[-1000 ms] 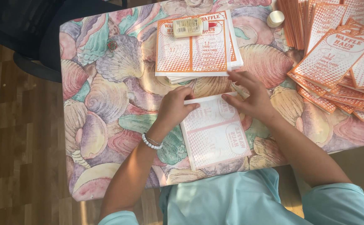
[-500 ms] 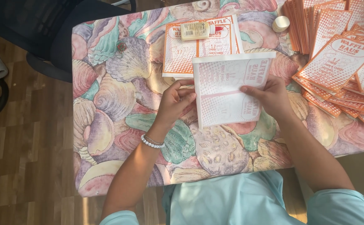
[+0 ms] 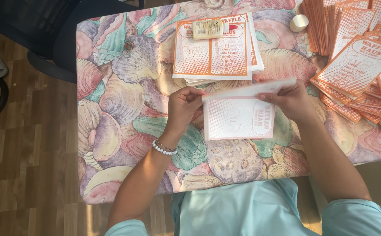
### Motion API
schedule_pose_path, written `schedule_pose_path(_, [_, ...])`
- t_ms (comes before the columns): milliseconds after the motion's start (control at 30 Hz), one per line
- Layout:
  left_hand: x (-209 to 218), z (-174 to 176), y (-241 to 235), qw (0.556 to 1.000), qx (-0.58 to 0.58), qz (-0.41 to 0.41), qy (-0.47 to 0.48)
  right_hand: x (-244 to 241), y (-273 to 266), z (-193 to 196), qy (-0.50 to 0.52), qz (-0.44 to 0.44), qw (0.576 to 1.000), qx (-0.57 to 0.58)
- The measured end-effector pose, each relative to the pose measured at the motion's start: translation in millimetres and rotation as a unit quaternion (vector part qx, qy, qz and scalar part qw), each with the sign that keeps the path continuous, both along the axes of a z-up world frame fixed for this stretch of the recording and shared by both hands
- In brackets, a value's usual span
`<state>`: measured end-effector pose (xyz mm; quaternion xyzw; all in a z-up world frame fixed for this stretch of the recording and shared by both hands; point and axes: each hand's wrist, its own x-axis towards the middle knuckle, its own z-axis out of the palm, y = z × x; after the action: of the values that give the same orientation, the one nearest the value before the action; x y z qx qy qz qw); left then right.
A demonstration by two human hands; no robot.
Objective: Folding paper bags and stacking them neatly on a table.
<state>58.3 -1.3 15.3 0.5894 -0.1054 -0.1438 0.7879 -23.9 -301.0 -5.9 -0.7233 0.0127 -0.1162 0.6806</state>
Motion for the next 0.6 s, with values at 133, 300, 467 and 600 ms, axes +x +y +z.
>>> schedule_pose_path(133, [3.7, 9.5, 4.6, 1.000, -0.003, -0.011, -0.011, -3.9, 6.2, 15.1, -0.032, 0.074, 0.996, 0.048])
schedule_pose_path(300, [17.9, -33.2, 6.1, 0.985, -0.018, -0.114, 0.126, 1.0, -5.7, 8.2, -0.064, 0.082, 0.994, -0.029])
schedule_pose_path(467, [23.3, -36.4, 5.1, 0.997, -0.012, -0.052, 0.058, -2.9, -1.7, 38.5, -0.097, 0.153, 0.982, -0.049])
schedule_pose_path(600, [7.3, 13.1, 8.7, 0.989, 0.087, -0.008, -0.116, -3.7, 6.8, 67.9, -0.133, 0.221, 0.966, -0.022])
